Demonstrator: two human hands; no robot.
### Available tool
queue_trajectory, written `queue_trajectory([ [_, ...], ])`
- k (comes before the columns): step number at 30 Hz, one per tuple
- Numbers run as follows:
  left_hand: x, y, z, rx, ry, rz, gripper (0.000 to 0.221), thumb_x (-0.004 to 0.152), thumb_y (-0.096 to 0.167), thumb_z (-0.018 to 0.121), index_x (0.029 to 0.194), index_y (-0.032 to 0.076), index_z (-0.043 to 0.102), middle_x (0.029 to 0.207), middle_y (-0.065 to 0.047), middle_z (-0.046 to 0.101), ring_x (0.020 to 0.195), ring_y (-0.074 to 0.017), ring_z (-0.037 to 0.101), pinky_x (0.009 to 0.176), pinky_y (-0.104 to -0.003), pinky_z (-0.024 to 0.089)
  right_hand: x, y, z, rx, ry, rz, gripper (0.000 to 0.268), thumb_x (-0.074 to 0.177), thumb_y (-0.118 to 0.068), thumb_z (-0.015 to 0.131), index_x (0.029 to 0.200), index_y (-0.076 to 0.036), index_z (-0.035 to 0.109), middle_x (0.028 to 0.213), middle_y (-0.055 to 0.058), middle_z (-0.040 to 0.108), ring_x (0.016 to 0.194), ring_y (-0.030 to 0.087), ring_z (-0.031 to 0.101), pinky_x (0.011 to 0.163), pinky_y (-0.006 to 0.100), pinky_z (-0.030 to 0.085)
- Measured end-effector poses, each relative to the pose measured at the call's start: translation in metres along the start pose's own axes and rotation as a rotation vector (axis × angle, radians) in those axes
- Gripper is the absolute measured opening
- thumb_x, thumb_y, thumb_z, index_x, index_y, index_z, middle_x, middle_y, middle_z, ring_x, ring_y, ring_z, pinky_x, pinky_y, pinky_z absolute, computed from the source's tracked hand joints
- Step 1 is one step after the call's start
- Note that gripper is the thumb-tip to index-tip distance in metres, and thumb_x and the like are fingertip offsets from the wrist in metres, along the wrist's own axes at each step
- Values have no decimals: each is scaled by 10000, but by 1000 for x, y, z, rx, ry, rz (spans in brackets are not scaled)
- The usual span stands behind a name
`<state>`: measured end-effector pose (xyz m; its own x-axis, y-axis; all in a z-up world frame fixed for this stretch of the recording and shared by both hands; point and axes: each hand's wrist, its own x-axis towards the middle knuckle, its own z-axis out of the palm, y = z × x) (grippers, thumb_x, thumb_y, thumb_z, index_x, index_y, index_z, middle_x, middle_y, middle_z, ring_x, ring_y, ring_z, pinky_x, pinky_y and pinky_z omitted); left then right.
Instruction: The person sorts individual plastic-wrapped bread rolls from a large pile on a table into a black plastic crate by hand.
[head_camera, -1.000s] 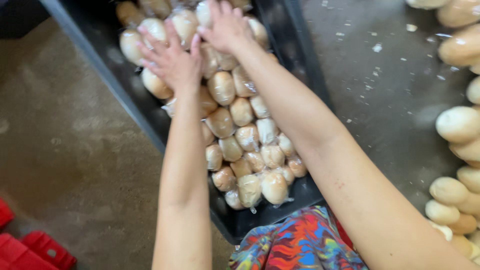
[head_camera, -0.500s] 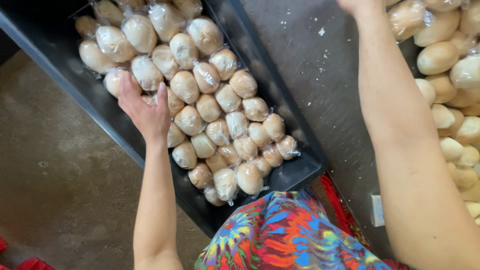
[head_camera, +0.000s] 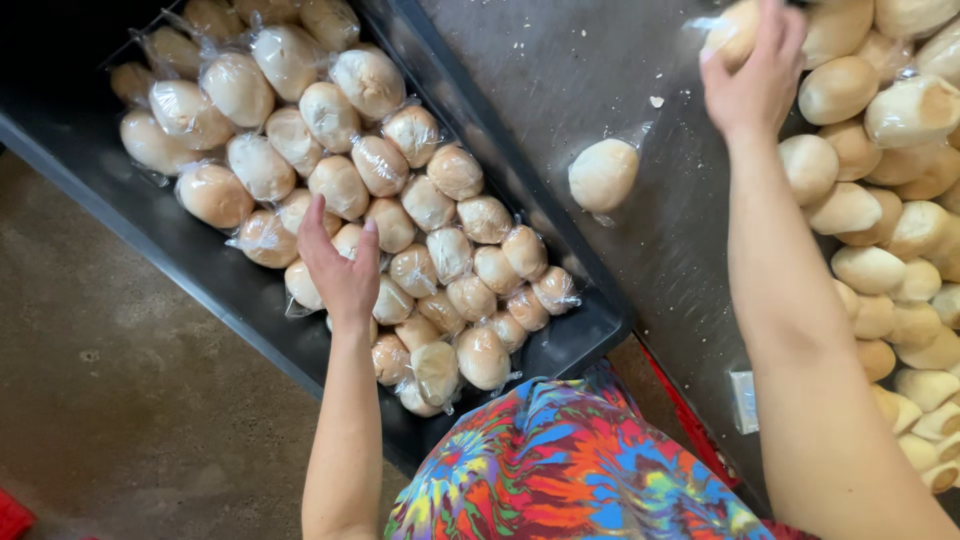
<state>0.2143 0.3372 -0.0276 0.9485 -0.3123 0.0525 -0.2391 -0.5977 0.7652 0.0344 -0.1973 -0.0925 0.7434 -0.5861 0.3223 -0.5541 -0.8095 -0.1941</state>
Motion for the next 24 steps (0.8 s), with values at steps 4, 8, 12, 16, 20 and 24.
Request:
queue_trajectory([
  [4, 9, -1, 6, -18, -34, -9, 640, 964, 210, 764, 1497, 19, 466, 1472, -191, 538, 1392, -375, 484, 1202, -473, 362, -42, -26, -23, 182, -204, 204, 733, 923, -338, 937, 1453, -114, 483, 1395, 201, 463, 1313, 381, 517, 1136, 477, 454],
  [8, 24, 7, 13, 33, -51, 97, 628, 972, 220, 780, 1486, 27, 475, 1494, -196, 524, 1414, -385, 461, 1206, -487, 352, -41, -42, -23, 194, -96, 140, 819, 838, -270, 949, 1471, -73, 469, 1364, 209, 491, 1262, 391, 539, 1060, 470, 485],
  [12, 52, 5, 6, 40, -18, 121, 540, 969, 217, 786, 1429, 65, 548, 1517, -188, 506, 1444, -386, 448, 1222, -492, 353, -20, -73, -69, 1432, -241, 698, 704, 851, -287, 838, 1416, -31, 506, 1281, 180, 616, 1110, 350, 681, 899, 457, 599],
  [16, 105, -22, -11, 154, 55, 197, 475, 956, 217, 822, 1357, 83, 606, 1532, -185, 477, 1424, -405, 427, 1203, -505, 350, -10, -147, -125, 2005, -341, 926, 659, 885, -396, 691, 1396, -43, 470, 1234, 169, 626, 1024, 336, 728, 800, 508, 613],
  [20, 178, -48, 1, 253, 60, 278, 494, 935, 246, 853, 1337, 81, 619, 1508, -199, 467, 1391, -415, 405, 1184, -524, 342, 3, -224, -101, 1859, -588, 417, 644, 952, -125, 746, 1511, -96, 427, 1287, 114, 594, 1143, 256, 652, 982, 434, 587],
  [24, 238, -60, 23, 356, -83, 296, 498, 842, 304, 857, 1267, 142, 655, 1398, -148, 531, 1315, -401, 450, 1116, -542, 350, 27, -326, -31, 1760, -673, 157, 667, 993, -29, 730, 1538, -96, 350, 1309, 112, 587, 1211, 226, 650, 1059, 393, 595],
])
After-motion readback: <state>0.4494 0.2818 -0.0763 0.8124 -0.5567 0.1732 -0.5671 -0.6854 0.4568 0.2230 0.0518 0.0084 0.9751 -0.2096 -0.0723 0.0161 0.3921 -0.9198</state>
